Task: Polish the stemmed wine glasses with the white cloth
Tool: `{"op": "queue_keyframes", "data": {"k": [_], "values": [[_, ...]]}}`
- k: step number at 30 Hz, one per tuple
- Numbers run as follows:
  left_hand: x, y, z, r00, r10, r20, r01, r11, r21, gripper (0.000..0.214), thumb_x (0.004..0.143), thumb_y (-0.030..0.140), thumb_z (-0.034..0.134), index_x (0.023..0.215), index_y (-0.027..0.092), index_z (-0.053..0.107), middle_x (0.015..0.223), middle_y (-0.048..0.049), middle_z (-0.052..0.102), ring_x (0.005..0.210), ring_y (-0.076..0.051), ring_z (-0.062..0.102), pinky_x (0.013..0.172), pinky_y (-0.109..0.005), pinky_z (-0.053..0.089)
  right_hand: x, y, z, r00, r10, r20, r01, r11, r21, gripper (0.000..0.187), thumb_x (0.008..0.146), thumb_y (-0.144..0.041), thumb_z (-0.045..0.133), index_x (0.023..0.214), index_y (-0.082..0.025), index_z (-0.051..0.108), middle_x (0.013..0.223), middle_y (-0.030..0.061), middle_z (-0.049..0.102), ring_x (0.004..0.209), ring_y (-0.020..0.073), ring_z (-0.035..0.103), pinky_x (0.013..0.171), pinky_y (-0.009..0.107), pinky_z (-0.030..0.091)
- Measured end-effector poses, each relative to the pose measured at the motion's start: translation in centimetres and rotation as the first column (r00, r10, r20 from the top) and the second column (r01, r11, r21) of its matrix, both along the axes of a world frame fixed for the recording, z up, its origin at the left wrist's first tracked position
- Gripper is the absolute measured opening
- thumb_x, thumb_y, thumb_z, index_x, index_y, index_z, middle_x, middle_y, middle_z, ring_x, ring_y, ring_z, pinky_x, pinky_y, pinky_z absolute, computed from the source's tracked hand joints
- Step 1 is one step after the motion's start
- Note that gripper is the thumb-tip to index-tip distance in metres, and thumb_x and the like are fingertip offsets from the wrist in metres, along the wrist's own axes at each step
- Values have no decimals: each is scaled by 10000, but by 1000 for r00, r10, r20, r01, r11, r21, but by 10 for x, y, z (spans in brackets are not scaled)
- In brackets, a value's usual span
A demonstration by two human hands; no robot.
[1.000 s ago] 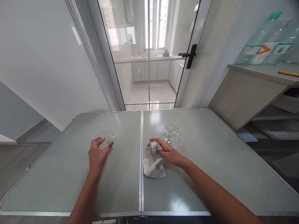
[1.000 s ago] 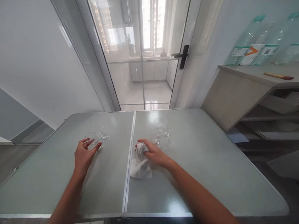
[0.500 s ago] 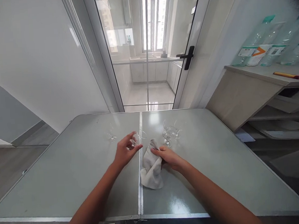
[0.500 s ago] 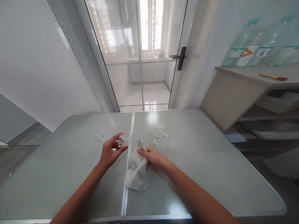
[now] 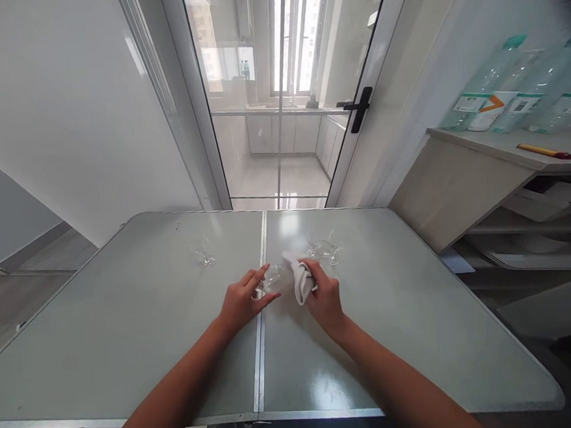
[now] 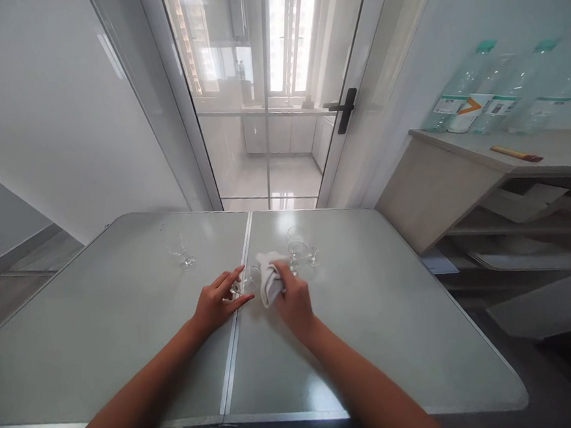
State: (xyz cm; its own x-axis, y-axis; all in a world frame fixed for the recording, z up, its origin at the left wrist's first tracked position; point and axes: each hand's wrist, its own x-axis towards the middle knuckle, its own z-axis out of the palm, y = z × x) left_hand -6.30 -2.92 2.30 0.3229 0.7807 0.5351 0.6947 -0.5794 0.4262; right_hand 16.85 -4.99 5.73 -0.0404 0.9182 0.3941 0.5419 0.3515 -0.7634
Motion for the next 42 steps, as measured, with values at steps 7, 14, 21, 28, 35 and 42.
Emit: {"op": "queue_keyframes", "data": {"k": [7,14,21,28,35,42], "values": [[3,-3,-4,994,-53,-94,58,997,53,566,942,504,650,1452,276,560,1011,-70,750,674,-153,698,625,-249,526,-8,5,10,899,404,-169,-429,890,-154,598,972,-270,485,1548,-252,326,1046,38,656,919,224,617,893,355,487],[11,-6,1,967,-75,241,137,958,-251,689,819,552,770,1420,277,575,934,-32,719,581,-114,612,580,-247,510,-4,12,8,845,472,-253,-509,855,-103,479,1026,-399,452,1484,-263,429,1235,62,631,1075,238,598,976,371,459],[17,-4,28,689,16,725,684,318,-657,498,862,601,685,1064,145,664,757,-24,646,406,-50,449,391,-192,337,7,12,8,828,460,-322,-510,855,-90,412,1036,-505,428,1367,-287,541,1027,43,602,883,223,545,839,347,449],[12,-6,14,910,-143,390,323,835,-446,491,878,468,701,1275,192,614,868,-44,729,553,-112,585,545,-230,472,-4,15,5,801,209,-560,-394,889,-232,424,1018,-518,490,1365,-282,553,962,17,536,813,188,481,758,297,417],[10,-10,5,964,-136,228,174,972,-156,484,864,379,730,1298,193,624,845,-41,734,569,-111,591,595,-237,490,-8,10,11,786,198,-586,-392,892,-224,423,1014,-535,511,1361,-297,553,1003,26,533,884,196,488,795,293,428],[7,3,12,630,49,775,739,271,-617,517,874,563,672,1128,116,622,726,-66,697,354,-65,436,355,-197,323,0,5,21,737,462,-493,-573,814,-95,405,1034,-532,466,1325,-263,553,896,19,545,786,189,515,767,327,438]]}}
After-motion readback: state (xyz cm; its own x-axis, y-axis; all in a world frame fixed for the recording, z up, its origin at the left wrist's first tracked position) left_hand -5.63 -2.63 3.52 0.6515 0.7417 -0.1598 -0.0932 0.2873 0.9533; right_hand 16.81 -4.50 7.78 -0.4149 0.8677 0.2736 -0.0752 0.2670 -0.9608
